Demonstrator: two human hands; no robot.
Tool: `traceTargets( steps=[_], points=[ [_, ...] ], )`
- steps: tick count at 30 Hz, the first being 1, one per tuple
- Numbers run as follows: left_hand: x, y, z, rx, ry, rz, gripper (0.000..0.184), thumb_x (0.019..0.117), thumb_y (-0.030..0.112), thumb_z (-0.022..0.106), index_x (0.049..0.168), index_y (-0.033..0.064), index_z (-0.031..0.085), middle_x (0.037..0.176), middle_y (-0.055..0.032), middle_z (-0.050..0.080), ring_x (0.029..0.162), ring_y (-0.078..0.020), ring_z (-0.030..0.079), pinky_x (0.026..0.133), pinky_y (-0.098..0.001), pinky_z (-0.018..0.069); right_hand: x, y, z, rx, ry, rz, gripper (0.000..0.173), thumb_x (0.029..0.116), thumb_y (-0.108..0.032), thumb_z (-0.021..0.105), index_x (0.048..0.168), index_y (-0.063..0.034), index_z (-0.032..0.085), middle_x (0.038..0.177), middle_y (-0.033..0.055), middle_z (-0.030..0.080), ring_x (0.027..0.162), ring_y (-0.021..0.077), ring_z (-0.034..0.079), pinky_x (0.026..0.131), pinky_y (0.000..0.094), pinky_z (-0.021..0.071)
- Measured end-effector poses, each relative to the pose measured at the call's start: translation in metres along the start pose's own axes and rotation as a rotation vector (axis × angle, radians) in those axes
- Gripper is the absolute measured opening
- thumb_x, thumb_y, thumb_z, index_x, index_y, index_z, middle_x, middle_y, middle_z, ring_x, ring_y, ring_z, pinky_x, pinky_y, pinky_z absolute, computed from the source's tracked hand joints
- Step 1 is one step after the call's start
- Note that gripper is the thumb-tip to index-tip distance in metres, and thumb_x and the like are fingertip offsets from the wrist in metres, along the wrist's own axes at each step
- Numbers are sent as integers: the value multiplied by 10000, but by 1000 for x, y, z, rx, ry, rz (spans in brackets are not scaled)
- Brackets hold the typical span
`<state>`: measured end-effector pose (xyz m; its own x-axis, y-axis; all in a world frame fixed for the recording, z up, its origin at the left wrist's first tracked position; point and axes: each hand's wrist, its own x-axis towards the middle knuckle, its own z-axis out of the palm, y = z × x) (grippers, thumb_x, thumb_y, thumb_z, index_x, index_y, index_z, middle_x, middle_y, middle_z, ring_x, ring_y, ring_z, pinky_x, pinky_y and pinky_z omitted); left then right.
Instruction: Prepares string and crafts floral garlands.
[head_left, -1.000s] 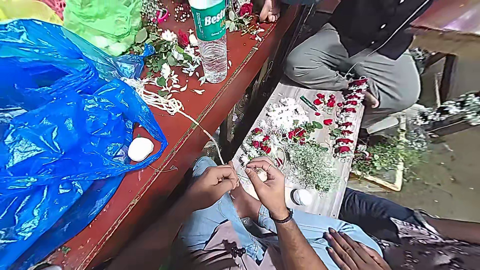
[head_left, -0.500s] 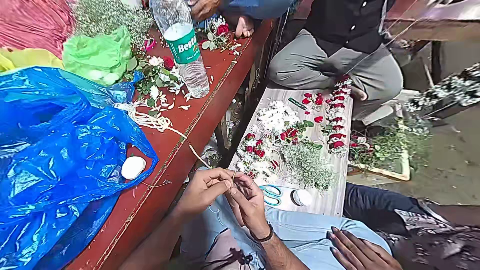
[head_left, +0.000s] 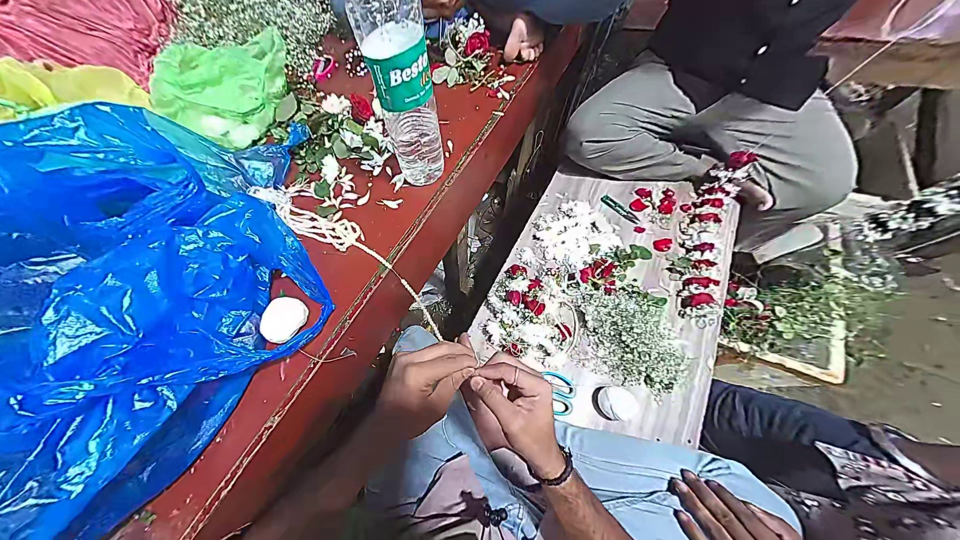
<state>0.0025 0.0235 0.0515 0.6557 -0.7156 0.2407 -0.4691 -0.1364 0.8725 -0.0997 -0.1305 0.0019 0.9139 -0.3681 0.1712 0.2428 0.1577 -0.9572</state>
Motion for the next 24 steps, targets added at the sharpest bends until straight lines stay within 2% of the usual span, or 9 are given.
traceTargets(
  steps=[2, 5, 7, 9, 12, 17, 20, 24],
  points=[
    [0, -5, -2, 124, -44, 100, 144, 982, 76, 648, 1006, 36, 784, 1103, -88, 759, 1075, -162, 719, 947, -339, 609, 3, -1, -5, 5, -18, 11, 58, 890, -22, 698, 869, -1, 748, 801, 29, 661, 694, 51, 577, 629, 203, 494],
    [6, -5, -12, 197, -158, 140, 170, 996, 117, 628, 1019, 85, 794, 1099, -49, 762, 1054, -131, 718, 917, -331, 606, 7, -1, -7, -3, -61, 26, 96, 882, -31, 667, 799, -19, 714, 756, 4, 632, 651, 24, 542, 564, 179, 442],
    [9, -5, -18, 254, -215, 162, 186, 998, 123, 610, 1002, 99, 795, 1087, -35, 765, 1038, -127, 720, 897, -331, 605, 10, -1, -6, -8, -105, 22, 123, 879, -34, 648, 765, -30, 694, 732, 4, 619, 660, 36, 547, 590, 196, 450],
    [9, -6, -20, 263, -251, 163, 173, 977, 128, 622, 954, 106, 792, 1049, -26, 767, 1002, -125, 721, 858, -331, 604, 11, -1, -4, 9, -135, 22, 147, 876, -38, 634, 735, -48, 675, 705, -2, 607, 685, 53, 565, 671, 231, 477],
    [9, -11, -23, 123, -267, 96, 119, 927, 113, 671, 878, 95, 778, 985, -27, 762, 952, -117, 711, 822, -322, 593, 11, 1, 0, 77, -139, 59, 147, 868, -53, 629, 732, -71, 682, 681, -28, 612, 687, 43, 573, 734, 249, 486],
    [10, -20, -27, -155, -258, -44, 73, 855, 68, 720, 790, 39, 736, 907, -45, 736, 852, -61, 646, 717, -224, 512, 8, 3, 6, 165, -139, 119, 108, 872, -34, 636, 800, -58, 713, 709, -33, 662, 644, 8, 592, 597, 192, 487],
    [11, -23, -27, -188, -271, -113, 53, 828, 71, 722, 780, 47, 724, 886, -20, 722, 778, -16, 596, 639, -186, 452, 8, 5, 7, 175, -150, 135, 104, 875, -33, 640, 805, -56, 713, 705, -35, 663, 626, 2, 580, 582, 187, 474],
    [12, -29, -27, -280, -270, -165, 29, 817, 55, 735, 792, 46, 723, 860, -9, 713, 725, -5, 586, 600, -180, 454, 9, 7, 6, 185, -151, 144, 112, 878, -29, 632, 818, -59, 721, 715, -36, 674, 632, 1, 589, 587, 187, 484]
  ],
)
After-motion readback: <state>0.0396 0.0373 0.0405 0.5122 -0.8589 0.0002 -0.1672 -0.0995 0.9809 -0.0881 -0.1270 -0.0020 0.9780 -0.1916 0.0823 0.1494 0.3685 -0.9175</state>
